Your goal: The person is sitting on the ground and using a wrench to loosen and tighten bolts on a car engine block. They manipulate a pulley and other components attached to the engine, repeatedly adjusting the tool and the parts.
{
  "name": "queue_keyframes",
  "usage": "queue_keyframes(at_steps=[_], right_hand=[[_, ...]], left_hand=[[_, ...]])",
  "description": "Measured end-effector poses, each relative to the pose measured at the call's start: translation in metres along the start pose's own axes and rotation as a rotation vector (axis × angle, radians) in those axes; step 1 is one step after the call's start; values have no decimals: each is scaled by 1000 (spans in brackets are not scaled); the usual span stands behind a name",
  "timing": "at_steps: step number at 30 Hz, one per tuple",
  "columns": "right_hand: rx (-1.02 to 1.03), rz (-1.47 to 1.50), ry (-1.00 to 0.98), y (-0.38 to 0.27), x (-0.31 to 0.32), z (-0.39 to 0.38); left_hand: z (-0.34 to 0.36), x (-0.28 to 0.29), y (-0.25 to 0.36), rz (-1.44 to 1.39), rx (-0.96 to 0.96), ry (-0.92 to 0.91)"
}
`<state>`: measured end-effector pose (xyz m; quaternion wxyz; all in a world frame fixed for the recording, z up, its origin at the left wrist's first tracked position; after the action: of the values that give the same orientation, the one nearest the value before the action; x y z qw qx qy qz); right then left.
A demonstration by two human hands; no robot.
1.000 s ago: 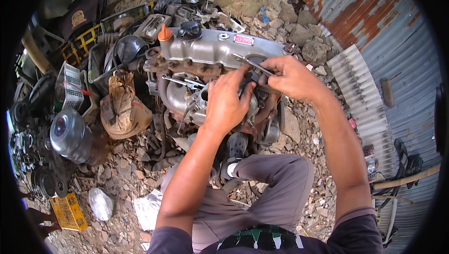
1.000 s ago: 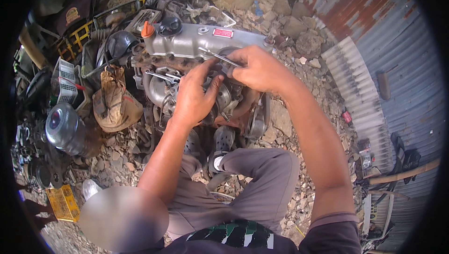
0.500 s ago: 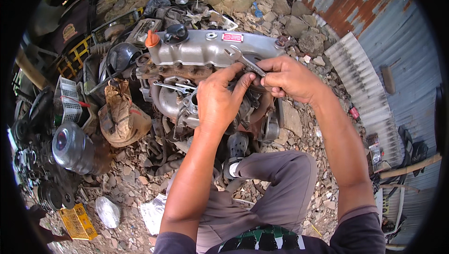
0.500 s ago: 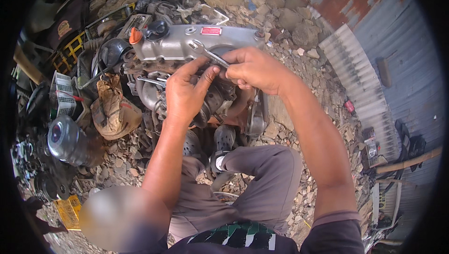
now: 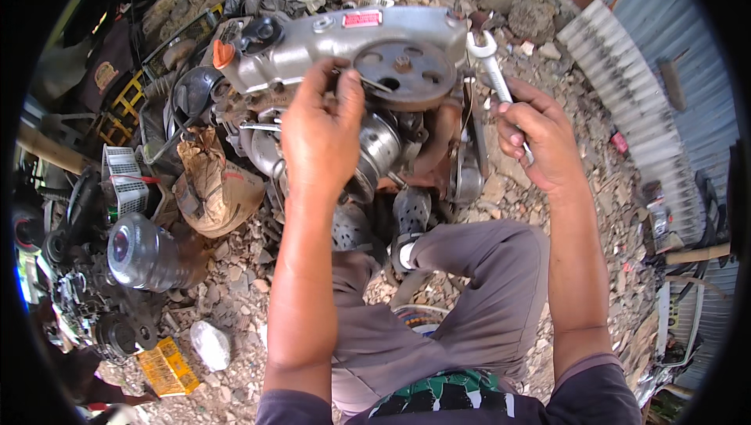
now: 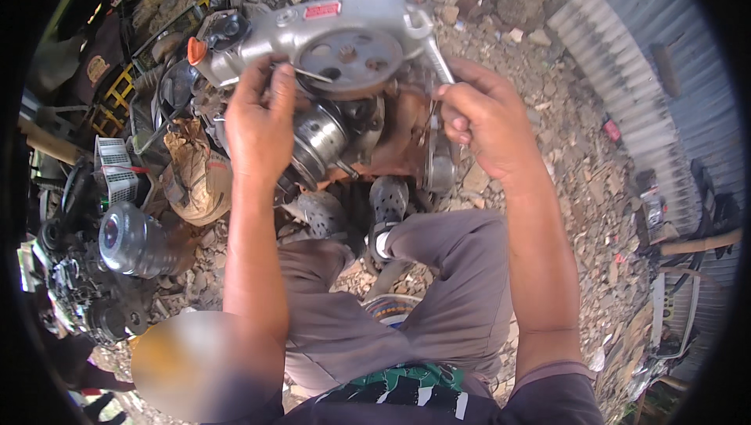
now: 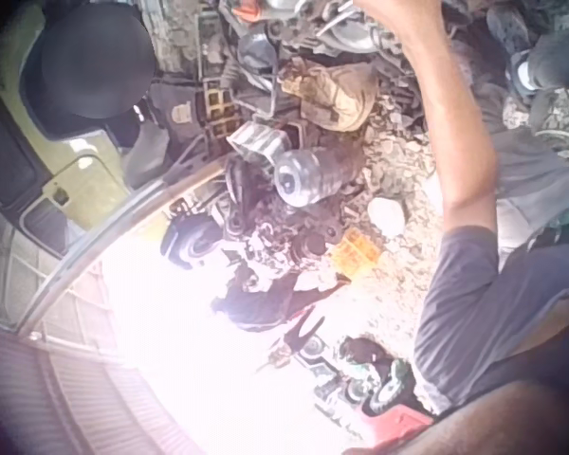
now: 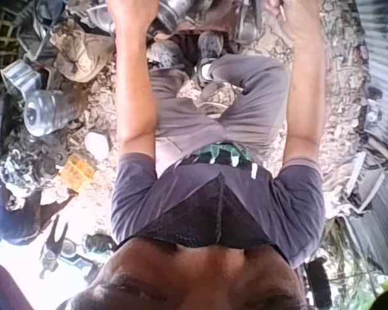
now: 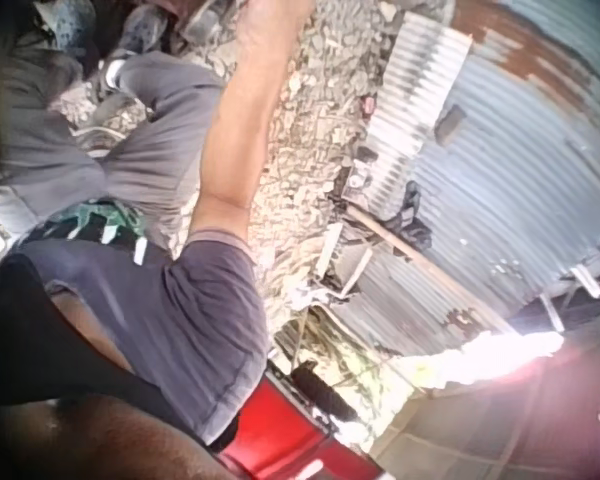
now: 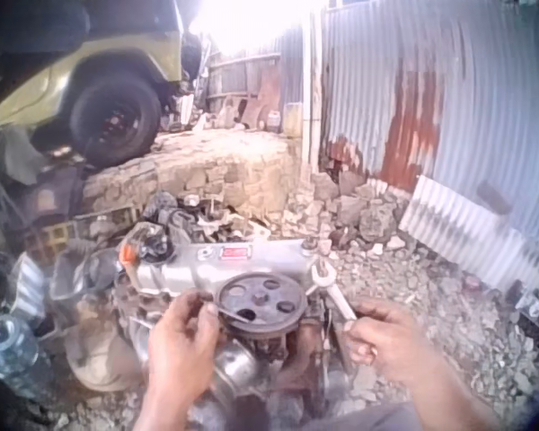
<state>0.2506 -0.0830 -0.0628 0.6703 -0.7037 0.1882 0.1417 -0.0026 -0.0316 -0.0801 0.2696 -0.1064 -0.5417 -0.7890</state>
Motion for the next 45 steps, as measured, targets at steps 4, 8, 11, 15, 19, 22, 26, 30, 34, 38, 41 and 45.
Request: queue_keyframes(at_steps=[4, 8, 11, 15, 19, 22, 26, 30, 34, 38, 41, 45], right_hand=[[0, 299, 220, 50, 38, -5], [-106, 439, 222, 110, 76, -3], [-160, 466, 236, 126, 76, -5], [-197, 414, 174, 127, 64, -7], [-165, 431, 165, 125, 69, -13], [-70, 345, 300, 106, 65, -17], [282, -297, 15, 52, 50, -5], [429, -780, -46, 9, 3, 13], [333, -1060, -74, -8, -29, 28], [233, -1107, -86, -16, -44, 33], [183, -1142, -115, -21, -57, 26], [119, -1223, -120, -28, -70, 18]], left_hand=[[1, -2, 3, -147, 50, -14], [0, -1, 5, -155, 5, -16], [-2, -4, 6, -130, -40, -18], [-7, 0, 10, -10, -92, -30], [-6, 0, 7, -7, -136, -60], [-7, -1, 8, -3, -118, -71], [-6, -2, 7, -39, -115, -87], [-6, -3, 2, 7, -115, -79], [-5, -1, 4, 31, -97, -98], [-4, 0, 5, 107, -91, -100], [-4, 0, 2, 122, -133, -23], [-7, 3, 12, 174, -134, -42]])
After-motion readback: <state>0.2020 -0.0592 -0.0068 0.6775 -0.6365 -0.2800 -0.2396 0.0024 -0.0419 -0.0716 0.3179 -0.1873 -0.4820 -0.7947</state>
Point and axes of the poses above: each hand's wrist, its own z-axis towards the middle knuckle, its own x-axis out of the back of the hand, y = z × x, the point moved 1 cm from there along z, towards the middle knuckle, and after that the axes turned 14 degrees about z, right-handed, at the moved point
